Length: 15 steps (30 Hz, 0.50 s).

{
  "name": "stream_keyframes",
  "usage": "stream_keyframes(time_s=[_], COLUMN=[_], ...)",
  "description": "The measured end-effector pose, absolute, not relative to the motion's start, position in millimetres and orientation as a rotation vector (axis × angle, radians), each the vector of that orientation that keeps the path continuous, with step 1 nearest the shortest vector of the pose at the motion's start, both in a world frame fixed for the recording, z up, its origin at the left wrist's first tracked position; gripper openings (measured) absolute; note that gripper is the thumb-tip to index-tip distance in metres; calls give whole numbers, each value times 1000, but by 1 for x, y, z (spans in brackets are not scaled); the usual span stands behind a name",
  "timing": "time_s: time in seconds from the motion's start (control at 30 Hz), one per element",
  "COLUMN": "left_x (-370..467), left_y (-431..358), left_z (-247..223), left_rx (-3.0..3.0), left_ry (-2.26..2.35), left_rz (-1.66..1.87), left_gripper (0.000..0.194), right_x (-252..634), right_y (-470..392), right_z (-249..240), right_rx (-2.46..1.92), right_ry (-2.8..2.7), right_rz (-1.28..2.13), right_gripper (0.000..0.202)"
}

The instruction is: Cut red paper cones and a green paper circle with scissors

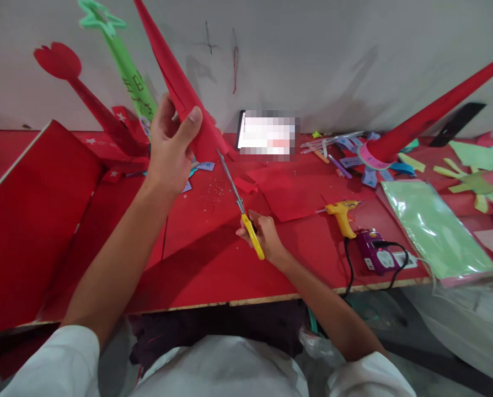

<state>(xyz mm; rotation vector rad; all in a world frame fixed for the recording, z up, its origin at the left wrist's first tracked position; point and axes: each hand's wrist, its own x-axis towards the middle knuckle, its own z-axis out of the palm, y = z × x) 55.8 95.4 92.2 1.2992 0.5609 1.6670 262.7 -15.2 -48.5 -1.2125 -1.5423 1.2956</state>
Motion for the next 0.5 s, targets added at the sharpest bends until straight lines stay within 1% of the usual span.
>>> stream_keyframes(time_s=[0.2,0.33,0.4,0.5], left_x=[56,57,57,57], left_y=[94,96,96,94], left_z=[91,91,91,93], left_rx=[1280,1269,1273,1278], left_ry=[616,555,567,552], left_rz=[1655,1655,1680,1711], left_gripper=[25,31,33,30], right_x=[259,260,260,259], right_y=[-18,-17,-16,-15], right_z=[-38,-42,-45,-49], right_rx=[-1234,-1220,-1163,-1073], right_ry=[-1421,-1424,-1439,-1459], right_rz=[1387,1387,1377,1365], right_gripper=[63,65,70,81])
